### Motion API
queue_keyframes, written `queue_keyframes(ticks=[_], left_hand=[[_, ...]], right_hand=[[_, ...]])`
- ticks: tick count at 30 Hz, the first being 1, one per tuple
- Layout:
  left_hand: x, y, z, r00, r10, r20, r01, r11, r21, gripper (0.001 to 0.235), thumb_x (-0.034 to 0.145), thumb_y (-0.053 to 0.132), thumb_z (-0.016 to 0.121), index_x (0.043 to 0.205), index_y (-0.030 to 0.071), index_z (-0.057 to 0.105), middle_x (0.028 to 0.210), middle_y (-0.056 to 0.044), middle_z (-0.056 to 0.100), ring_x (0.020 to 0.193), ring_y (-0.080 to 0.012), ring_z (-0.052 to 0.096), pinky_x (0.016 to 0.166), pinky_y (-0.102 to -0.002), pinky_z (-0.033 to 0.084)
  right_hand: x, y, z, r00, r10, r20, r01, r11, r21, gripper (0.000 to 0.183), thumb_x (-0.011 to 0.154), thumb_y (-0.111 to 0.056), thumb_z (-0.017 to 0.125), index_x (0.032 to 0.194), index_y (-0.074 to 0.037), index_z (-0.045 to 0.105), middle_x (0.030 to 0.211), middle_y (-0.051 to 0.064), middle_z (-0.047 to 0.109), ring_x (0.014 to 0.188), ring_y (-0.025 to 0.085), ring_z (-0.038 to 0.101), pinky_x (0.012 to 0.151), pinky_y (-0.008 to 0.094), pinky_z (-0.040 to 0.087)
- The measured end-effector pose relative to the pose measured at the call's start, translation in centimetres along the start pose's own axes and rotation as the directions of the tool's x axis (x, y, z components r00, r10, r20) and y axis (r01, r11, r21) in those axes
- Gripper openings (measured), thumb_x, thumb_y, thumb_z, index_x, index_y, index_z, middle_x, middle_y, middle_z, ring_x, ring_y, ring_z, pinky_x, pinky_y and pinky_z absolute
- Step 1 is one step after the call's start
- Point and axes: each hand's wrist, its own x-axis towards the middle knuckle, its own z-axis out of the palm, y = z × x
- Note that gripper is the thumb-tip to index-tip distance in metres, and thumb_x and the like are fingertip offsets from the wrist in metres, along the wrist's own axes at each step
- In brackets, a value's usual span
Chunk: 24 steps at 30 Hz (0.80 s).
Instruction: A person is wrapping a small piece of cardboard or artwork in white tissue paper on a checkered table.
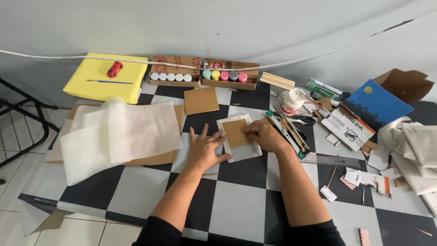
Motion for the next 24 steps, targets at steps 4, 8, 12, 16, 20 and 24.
queue_keyframes(ticks=[4,8,12,16,20,24], left_hand=[[-0.1,0.9,-1.6,0.996,-0.04,0.073,0.04,0.999,0.003,0.08,0.066,0.078,0.069,0.129,0.029,0.069,0.146,0.007,0.059,0.149,-0.0399,0.032,0.114,-0.08,0.001],[0.0,1.2,-2.4,0.992,-0.063,0.111,0.065,0.998,-0.019,0.082,0.066,0.078,0.07,0.131,0.029,0.068,0.149,0.008,0.057,0.151,-0.0399,0.028,0.115,-0.079,0.001],[-0.1,1.3,-2.5,0.986,-0.082,0.146,0.084,0.996,-0.01,0.083,0.067,0.079,0.069,0.134,0.031,0.066,0.152,0.009,0.054,0.153,-0.0385,0.025,0.116,-0.078,-0.003],[-0.4,1.4,-2.9,0.989,-0.058,0.136,0.058,0.998,0.001,0.084,0.068,0.081,0.065,0.133,0.027,0.067,0.15,0.007,0.055,0.151,-0.0388,0.028,0.116,-0.079,0.001],[-0.2,1.4,-2.0,0.998,0.011,0.068,-0.013,1.0,0.028,0.082,0.069,0.08,0.066,0.13,0.024,0.069,0.145,0.003,0.06,0.148,-0.0383,0.034,0.116,-0.078,0.005],[0.9,0.9,0.3,0.987,0.162,-0.01,-0.161,0.984,0.076,0.077,0.076,0.078,0.059,0.121,0.017,0.072,0.13,-0.007,0.069,0.144,-0.0351,0.043,0.119,-0.073,0.007]], right_hand=[[-0.6,0.5,-0.5,0.999,0.035,-0.018,-0.033,0.998,0.058,0.028,0.091,-0.007,0.064,0.115,-0.009,0.078,0.112,0.012,0.076,0.107,0.034,0.07,0.093,0.042,0.055],[-1.6,2.7,-1.0,0.988,0.092,-0.122,-0.08,0.992,0.101,0.022,0.087,-0.016,0.074,0.108,-0.016,0.08,0.1,0.005,0.077,0.094,0.022,0.07,0.086,0.037,0.056],[-1.4,4.4,-0.3,0.974,0.007,-0.228,-0.009,1.0,-0.009,0.015,0.084,-0.019,0.081,0.099,-0.018,0.082,0.092,0.004,0.078,0.084,0.022,0.073,0.078,0.034,0.057],[-1.1,5.4,2.0,0.968,-0.064,-0.244,0.047,0.996,-0.077,0.015,0.083,-0.018,0.081,0.097,-0.015,0.081,0.092,0.007,0.078,0.085,0.027,0.073,0.078,0.039,0.06],[-1.0,6.2,2.7,0.954,-0.154,-0.258,0.119,0.982,-0.144,0.012,0.086,-0.02,0.08,0.097,-0.016,0.082,0.091,0.004,0.076,0.084,0.023,0.073,0.077,0.035,0.059],[-1.1,6.3,2.6,0.95,-0.185,-0.25,0.159,0.98,-0.121,0.014,0.084,-0.021,0.081,0.095,-0.013,0.081,0.092,0.007,0.075,0.086,0.027,0.073,0.077,0.039,0.06]])
